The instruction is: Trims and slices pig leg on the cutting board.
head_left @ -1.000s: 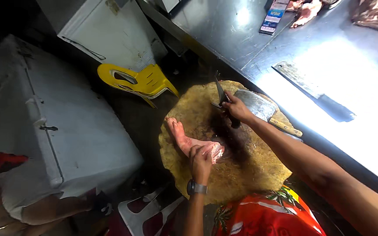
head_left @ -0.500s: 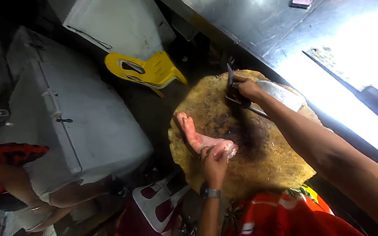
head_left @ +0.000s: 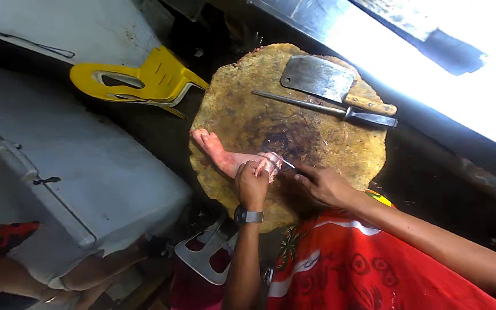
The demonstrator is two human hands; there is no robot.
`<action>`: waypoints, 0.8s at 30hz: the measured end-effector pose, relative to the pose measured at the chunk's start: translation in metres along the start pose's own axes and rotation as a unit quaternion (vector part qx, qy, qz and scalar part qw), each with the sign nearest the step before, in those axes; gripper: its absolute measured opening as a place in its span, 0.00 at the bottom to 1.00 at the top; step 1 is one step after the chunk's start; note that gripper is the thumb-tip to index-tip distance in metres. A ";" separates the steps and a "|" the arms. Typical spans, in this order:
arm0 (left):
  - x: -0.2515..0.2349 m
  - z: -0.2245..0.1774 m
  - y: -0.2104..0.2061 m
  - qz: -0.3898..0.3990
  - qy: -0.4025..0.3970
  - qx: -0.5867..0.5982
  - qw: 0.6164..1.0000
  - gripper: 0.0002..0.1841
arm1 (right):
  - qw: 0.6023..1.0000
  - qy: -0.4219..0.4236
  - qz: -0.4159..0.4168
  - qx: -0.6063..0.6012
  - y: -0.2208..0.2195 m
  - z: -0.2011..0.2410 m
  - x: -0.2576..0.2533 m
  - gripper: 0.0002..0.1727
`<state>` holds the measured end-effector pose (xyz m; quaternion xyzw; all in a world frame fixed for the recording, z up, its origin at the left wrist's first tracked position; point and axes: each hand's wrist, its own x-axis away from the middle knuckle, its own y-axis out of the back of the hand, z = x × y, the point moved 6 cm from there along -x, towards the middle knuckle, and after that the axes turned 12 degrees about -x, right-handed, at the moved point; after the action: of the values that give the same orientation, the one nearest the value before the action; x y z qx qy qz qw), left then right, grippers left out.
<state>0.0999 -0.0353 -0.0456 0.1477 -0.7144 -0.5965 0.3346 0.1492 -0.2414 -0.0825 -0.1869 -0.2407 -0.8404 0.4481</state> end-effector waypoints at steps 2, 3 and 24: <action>0.007 0.005 0.001 -0.029 -0.007 0.027 0.999 0.08 | 0.999 0.017 0.025 0.045 -0.009 0.013 0.006 0.27; 0.011 0.008 0.001 -0.041 -0.009 0.042 0.998 0.07 | 0.997 0.017 0.043 0.066 -0.013 0.020 0.009 0.26; 0.035 0.051 -0.009 -0.128 -0.106 0.134 0.977 0.02 | 0.988 -0.061 0.017 0.139 0.000 0.008 0.011 0.25</action>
<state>0.0389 -0.0205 -0.0464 0.2177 -0.7944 -0.5454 0.1550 0.1437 -0.2445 -0.0703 -0.1783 -0.3786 -0.7780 0.4685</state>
